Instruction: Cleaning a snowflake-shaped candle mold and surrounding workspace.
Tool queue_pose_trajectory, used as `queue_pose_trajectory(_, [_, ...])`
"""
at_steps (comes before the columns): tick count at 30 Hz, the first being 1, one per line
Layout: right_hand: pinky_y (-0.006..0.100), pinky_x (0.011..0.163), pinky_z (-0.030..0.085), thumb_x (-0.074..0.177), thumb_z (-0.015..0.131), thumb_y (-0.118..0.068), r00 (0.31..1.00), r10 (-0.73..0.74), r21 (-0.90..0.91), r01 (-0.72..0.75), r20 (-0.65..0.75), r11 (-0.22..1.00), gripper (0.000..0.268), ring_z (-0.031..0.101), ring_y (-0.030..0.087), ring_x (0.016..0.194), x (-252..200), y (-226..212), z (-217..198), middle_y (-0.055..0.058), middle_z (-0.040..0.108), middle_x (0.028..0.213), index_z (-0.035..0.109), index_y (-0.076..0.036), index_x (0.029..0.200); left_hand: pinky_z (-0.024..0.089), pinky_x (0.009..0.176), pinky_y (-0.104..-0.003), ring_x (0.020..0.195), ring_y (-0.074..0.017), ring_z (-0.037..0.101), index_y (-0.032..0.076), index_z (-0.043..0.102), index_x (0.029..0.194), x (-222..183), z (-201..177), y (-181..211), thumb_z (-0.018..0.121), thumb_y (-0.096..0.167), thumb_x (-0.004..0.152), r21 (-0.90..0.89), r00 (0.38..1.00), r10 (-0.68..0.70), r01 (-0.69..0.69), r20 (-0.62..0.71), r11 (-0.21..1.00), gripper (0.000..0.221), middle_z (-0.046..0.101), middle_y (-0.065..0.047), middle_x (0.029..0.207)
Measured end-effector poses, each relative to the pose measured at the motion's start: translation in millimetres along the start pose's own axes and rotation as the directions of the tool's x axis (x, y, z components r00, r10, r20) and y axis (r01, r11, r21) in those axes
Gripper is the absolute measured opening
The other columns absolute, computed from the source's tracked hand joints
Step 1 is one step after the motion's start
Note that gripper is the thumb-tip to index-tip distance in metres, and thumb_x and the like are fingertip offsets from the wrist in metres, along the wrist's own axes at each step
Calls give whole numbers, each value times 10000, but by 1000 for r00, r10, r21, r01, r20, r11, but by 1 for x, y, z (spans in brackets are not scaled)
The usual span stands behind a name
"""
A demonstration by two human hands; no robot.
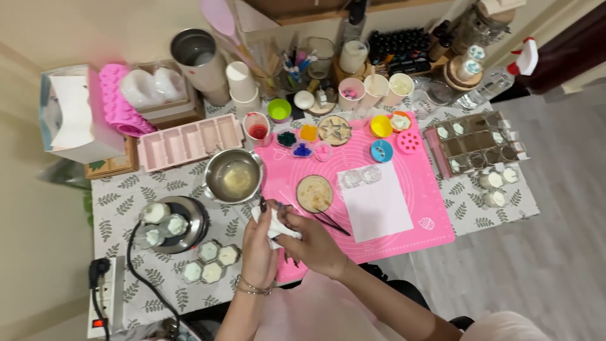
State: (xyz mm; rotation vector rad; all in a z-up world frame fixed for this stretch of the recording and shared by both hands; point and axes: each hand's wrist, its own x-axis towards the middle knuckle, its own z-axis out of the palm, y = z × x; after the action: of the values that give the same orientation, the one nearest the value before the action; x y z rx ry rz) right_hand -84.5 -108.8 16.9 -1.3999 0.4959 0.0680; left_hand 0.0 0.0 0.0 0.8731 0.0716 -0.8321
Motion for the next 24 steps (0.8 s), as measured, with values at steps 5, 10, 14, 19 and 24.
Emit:
queue_pose_trajectory(5, [239, 570, 495, 968, 619, -113, 990, -35, -135, 53, 133, 989, 218, 614, 75, 661, -15, 8, -52, 27, 647, 841, 684, 10, 1136, 520, 843, -365, 901, -188, 612, 84, 516, 876, 8, 19, -36, 501, 301, 1058, -155, 1000, -12, 9, -19, 988, 283, 473, -6, 740])
queue_pose_trajectory(10, [251, 609, 493, 960, 659, -113, 986, -45, -109, 63, 163, 992, 180, 596, 64, 700, -19, 29, -122, 25, 650, 851, 674, -17, 1111, 482, 737, -307, 698, -136, 494, 129, 455, 776, 31, 4, -95, 535, 269, 1067, -319, 999, -3, -14, -52, 948, 333, 377, 27, 644])
queue_pose_trajectory(14, [275, 590, 504, 945, 667, -138, 1000, 5, -407, -14, -24, 913, 194, 598, 88, 651, -14, 34, -190, 34, 646, 784, 658, -52, 1119, 328, 434, -284, 462, -113, 372, 74, 561, 812, 51, 8, -122, 603, 277, 1042, 193, 995, -26, 45, -96, 980, 310, 371, 10, 533])
queue_pose_trajectory(19, [269, 662, 550, 946, 660, -157, 983, 35, -367, -100, -180, 925, 212, 661, 121, 721, 11, 61, -272, 34, 671, 828, 664, -45, 1125, 396, 420, -288, 452, -127, 486, 89, 707, 1138, 70, 54, -135, 723, 336, 877, 664, 915, -32, 315, -402, 678, 359, 647, -30, 622])
queue_pose_trajectory(24, [357, 983, 573, 934, 531, -101, 946, 114, 403, 20, -305, 915, 237, 724, 260, 1036, 87, 60, -296, 142, 714, 1077, 582, 14, 1135, 485, 454, -324, 529, -152, 587, 71, 659, 1220, 77, 58, -162, 741, 311, 841, 684, 885, 90, 285, -457, 672, 456, 705, -39, 987])
